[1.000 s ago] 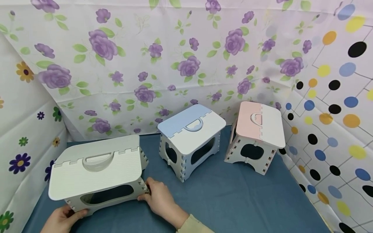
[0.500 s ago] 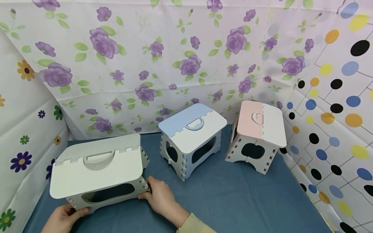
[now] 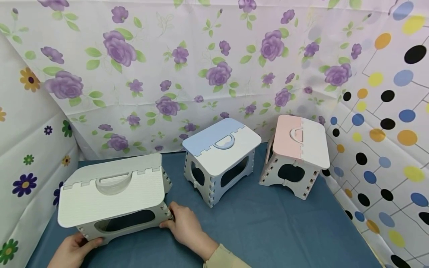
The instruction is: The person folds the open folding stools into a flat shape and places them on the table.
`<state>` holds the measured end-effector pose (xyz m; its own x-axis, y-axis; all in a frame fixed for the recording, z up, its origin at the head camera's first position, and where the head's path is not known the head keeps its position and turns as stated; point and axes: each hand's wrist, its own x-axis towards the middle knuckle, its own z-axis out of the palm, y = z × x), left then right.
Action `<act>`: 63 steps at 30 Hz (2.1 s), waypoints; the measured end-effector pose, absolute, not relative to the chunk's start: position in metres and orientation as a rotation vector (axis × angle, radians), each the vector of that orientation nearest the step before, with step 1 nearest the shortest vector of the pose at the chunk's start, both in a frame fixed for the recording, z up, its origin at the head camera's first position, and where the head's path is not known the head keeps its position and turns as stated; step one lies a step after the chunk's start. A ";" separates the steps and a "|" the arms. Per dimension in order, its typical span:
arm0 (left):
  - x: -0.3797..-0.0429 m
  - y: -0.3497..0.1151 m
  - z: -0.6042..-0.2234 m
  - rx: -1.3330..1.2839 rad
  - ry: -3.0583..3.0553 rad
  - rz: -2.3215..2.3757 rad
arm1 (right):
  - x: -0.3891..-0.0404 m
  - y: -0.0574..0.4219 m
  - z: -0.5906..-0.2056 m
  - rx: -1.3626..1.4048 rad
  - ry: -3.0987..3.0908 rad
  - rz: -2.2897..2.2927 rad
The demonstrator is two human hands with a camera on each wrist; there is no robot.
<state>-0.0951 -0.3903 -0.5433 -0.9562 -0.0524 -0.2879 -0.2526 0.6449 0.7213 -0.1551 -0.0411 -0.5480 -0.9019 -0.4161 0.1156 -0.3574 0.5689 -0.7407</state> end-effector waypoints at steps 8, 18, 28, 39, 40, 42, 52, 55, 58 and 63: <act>-0.096 -0.393 -0.544 -0.223 2.633 1.205 | -0.155 -0.041 -0.547 -0.677 2.722 -1.254; -0.096 -0.390 -0.545 -0.271 2.603 1.212 | -0.153 -0.039 -0.544 -0.660 2.728 -1.234; -0.095 -0.391 -0.546 -0.235 2.627 1.225 | -0.154 -0.039 -0.546 -0.659 2.736 -1.232; -0.096 -0.389 -0.546 -0.260 2.594 1.232 | -0.154 -0.038 -0.547 -0.647 2.727 -1.226; -0.096 -0.389 -0.546 -0.266 2.588 1.232 | -0.154 -0.038 -0.547 -0.645 2.724 -1.225; -0.096 -0.389 -0.546 -0.277 2.580 1.234 | -0.154 -0.038 -0.547 -0.644 2.722 -1.225; -0.093 -0.388 -0.545 -0.295 2.593 1.229 | -0.155 -0.038 -0.546 -0.645 2.704 -1.234; -0.093 -0.387 -0.545 -0.298 2.599 1.229 | -0.156 -0.038 -0.546 -0.655 2.711 -1.241; -0.094 -0.386 -0.544 -0.293 2.594 1.229 | -0.156 -0.038 -0.546 -0.655 2.718 -1.234; -0.094 -0.386 -0.544 -0.286 2.598 1.217 | -0.156 -0.038 -0.547 -0.658 2.721 -1.222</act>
